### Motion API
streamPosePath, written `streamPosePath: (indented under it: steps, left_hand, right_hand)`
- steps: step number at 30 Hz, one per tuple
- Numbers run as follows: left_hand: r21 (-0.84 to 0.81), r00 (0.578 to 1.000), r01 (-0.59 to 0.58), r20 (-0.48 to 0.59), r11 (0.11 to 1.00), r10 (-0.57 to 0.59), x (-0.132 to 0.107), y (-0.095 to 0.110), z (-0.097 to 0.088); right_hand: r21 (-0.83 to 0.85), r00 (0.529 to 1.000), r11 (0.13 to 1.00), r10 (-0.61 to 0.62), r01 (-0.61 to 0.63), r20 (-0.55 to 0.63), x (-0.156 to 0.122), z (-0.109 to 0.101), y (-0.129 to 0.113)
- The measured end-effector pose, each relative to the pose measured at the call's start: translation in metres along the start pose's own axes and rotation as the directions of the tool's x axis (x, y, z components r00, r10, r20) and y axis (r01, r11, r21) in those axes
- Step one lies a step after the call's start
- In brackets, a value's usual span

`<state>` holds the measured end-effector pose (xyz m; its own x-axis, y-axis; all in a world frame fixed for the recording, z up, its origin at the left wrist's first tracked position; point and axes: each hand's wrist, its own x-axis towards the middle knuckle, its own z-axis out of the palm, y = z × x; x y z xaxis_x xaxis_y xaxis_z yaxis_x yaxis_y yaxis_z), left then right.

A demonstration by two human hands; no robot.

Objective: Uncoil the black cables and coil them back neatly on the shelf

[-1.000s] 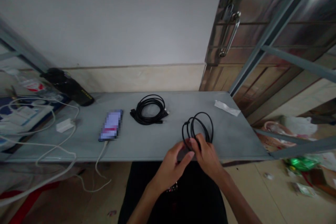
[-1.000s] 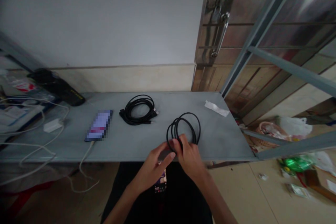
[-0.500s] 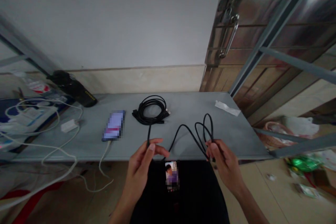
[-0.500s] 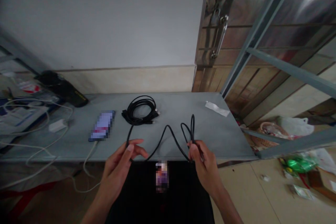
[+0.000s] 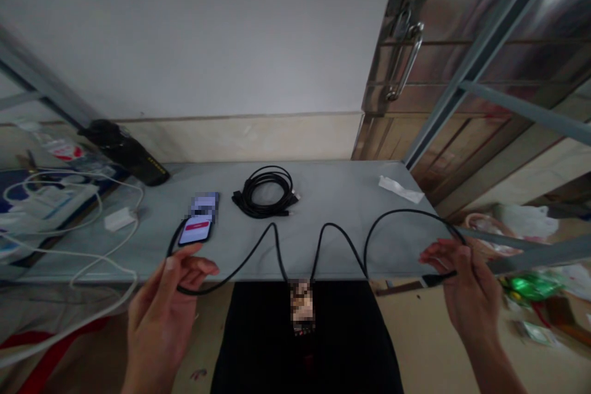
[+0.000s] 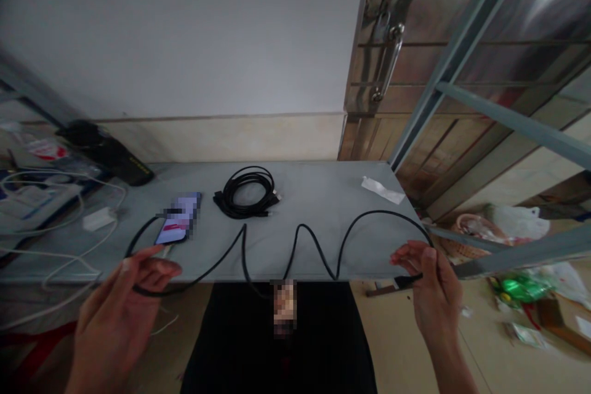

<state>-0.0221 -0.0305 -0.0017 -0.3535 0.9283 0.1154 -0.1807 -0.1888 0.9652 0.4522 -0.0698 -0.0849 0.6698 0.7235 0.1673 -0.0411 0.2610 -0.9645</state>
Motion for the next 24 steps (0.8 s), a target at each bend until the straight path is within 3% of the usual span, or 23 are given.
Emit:
streamPosePath:
  steps: [8,24]
  left_hand:
    - [-0.039,0.997,0.071,-0.029,0.997,-0.072,0.000,0.003,-0.006]
    - [0.006,0.999,0.054,-0.005,0.999,-0.054,-0.002,-0.001,0.001]
  right_hand:
    - [0.034,0.998,0.998,-0.057,0.057,-0.008,0.005,0.001,-0.012]
    - [0.030,0.997,0.997,-0.066,0.067,-0.038,0.006,0.002,-0.015]
